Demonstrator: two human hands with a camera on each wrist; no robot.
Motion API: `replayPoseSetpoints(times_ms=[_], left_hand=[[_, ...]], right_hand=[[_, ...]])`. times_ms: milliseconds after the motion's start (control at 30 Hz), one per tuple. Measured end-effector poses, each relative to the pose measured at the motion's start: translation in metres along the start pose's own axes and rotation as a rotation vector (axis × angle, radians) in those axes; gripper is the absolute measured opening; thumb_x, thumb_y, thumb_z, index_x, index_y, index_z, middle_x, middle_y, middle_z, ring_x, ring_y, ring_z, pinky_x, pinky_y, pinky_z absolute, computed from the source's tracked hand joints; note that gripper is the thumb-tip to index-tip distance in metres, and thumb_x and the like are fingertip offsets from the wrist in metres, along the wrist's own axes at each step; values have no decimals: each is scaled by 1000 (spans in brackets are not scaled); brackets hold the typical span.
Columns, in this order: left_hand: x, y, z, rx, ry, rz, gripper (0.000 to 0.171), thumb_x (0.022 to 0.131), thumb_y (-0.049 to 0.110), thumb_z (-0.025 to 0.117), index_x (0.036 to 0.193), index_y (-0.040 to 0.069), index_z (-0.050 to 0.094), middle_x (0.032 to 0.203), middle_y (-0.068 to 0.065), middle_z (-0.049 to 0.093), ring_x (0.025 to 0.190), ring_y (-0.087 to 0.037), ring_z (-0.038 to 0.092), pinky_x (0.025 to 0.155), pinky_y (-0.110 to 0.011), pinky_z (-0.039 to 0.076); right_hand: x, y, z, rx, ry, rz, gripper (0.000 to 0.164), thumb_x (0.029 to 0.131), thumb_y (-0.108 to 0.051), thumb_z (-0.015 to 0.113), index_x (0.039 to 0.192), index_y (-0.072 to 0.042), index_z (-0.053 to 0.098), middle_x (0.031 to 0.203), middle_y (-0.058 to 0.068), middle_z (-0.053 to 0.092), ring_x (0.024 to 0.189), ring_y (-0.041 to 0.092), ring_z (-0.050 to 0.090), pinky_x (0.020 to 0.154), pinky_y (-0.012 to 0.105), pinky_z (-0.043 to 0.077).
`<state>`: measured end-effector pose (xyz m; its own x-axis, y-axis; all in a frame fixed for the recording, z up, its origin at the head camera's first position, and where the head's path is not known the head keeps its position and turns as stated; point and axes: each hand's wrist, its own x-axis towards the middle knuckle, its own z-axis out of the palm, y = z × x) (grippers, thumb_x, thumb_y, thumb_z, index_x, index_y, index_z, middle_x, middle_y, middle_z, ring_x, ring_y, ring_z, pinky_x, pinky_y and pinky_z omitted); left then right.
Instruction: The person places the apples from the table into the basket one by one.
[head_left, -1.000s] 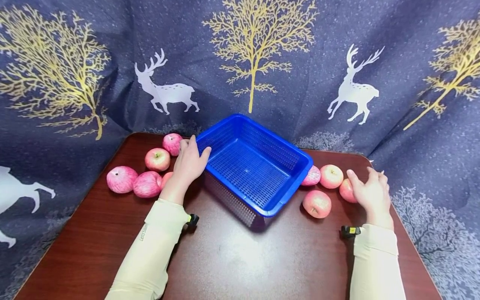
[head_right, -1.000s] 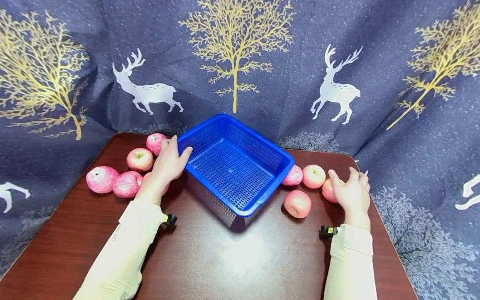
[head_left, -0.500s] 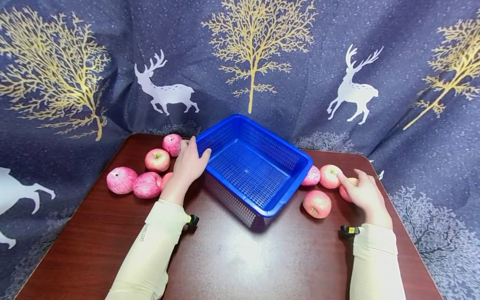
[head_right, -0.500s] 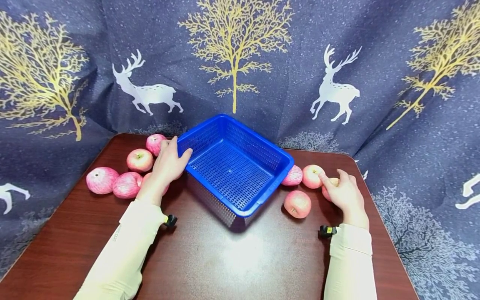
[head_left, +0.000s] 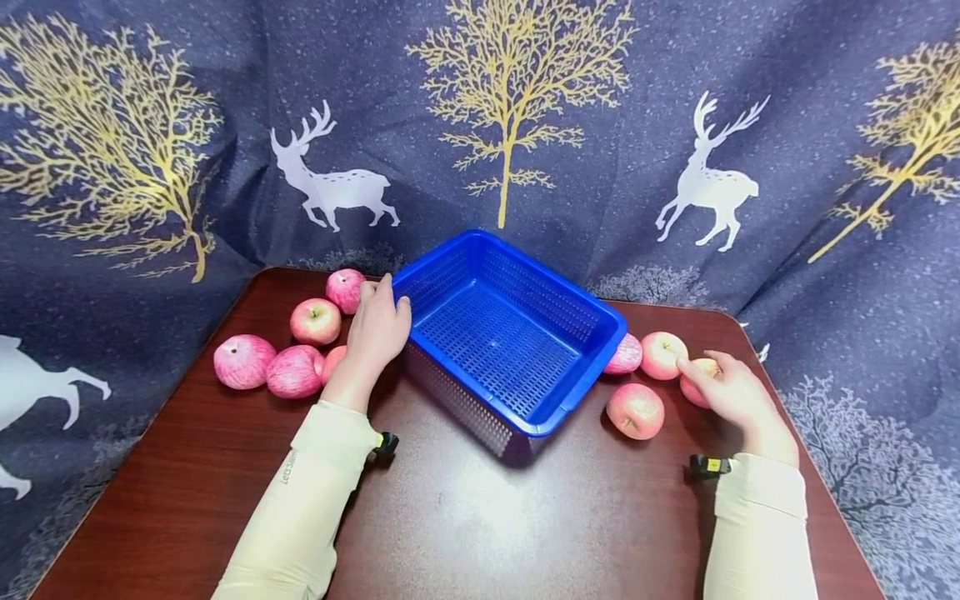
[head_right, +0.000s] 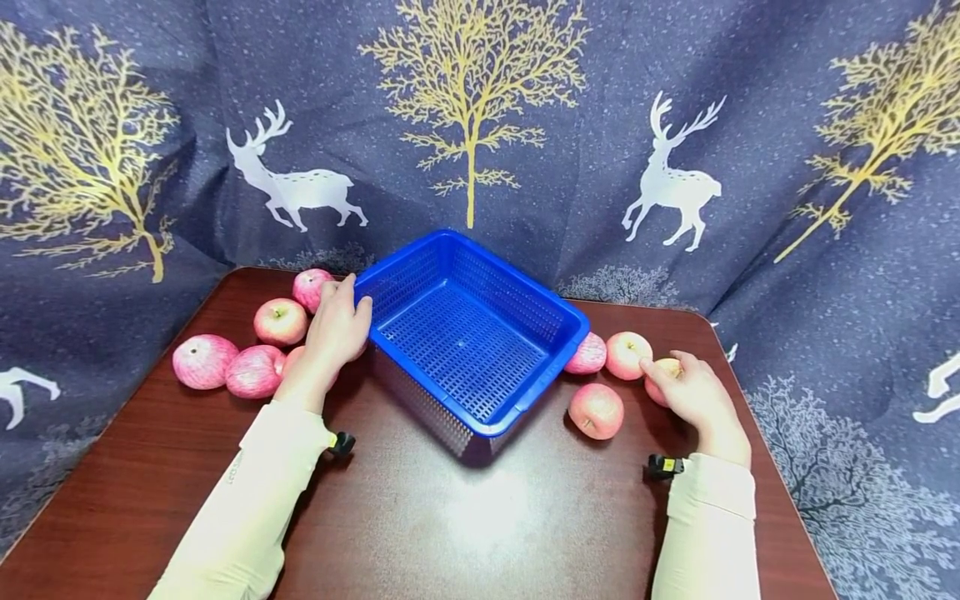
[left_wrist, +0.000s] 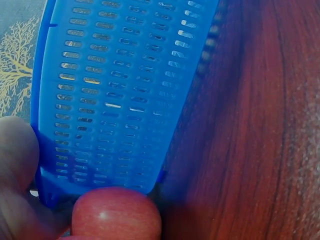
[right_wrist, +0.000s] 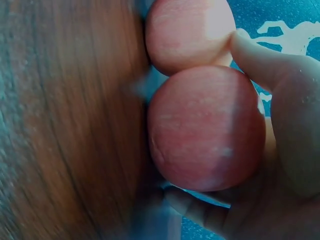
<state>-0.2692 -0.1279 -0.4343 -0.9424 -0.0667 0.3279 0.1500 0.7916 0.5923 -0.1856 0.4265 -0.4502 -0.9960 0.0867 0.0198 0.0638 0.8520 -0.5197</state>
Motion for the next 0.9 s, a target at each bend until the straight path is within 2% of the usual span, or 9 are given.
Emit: replayPoseSetpoints(times_ms=[133,233,533,800,900], left_hand=[[1,0,-1,-13,10,10,54,100,23,47,145,-5,38,128,-29,43,115,-40,52,101,-49,39],[1,-1,0,-13,14,14,52,101,22,46,145,-5,39,128,-29,44,114,-40,52,101,-49,39],[-1,-2,2,-21,22,-11,52,100,21,45,145,-4,39,129,-27,43,115,-40,51,101,-49,39],[0,-4,5,-19,39,3,52,99,19,45,145,-4,39,127,-26,44,114,-39,51,100,-48,39],[0,-3,5,-21,40,5,52,99,18,44,145,-4,39,128,-26,44,116,-38,51,101,-47,39]], right_hand=[[-2,3,-2,-15,-44,-6,87,92,-62,55,144,5,37,134,31,48,118,44,47,99,61,36],[-2,3,-3,-12,-65,-9,92,89,-61,60,146,6,32,136,33,45,119,45,46,99,62,35],[-2,0,0,-71,8,-76,82,77,-60,75,128,0,50,109,21,61,95,34,57,83,50,43],[-3,1,2,-104,43,-12,71,80,-60,73,114,-2,52,93,17,61,81,32,56,71,44,44],[-4,2,2,-121,69,15,72,81,-61,70,115,0,51,96,22,62,81,35,57,71,48,45]])
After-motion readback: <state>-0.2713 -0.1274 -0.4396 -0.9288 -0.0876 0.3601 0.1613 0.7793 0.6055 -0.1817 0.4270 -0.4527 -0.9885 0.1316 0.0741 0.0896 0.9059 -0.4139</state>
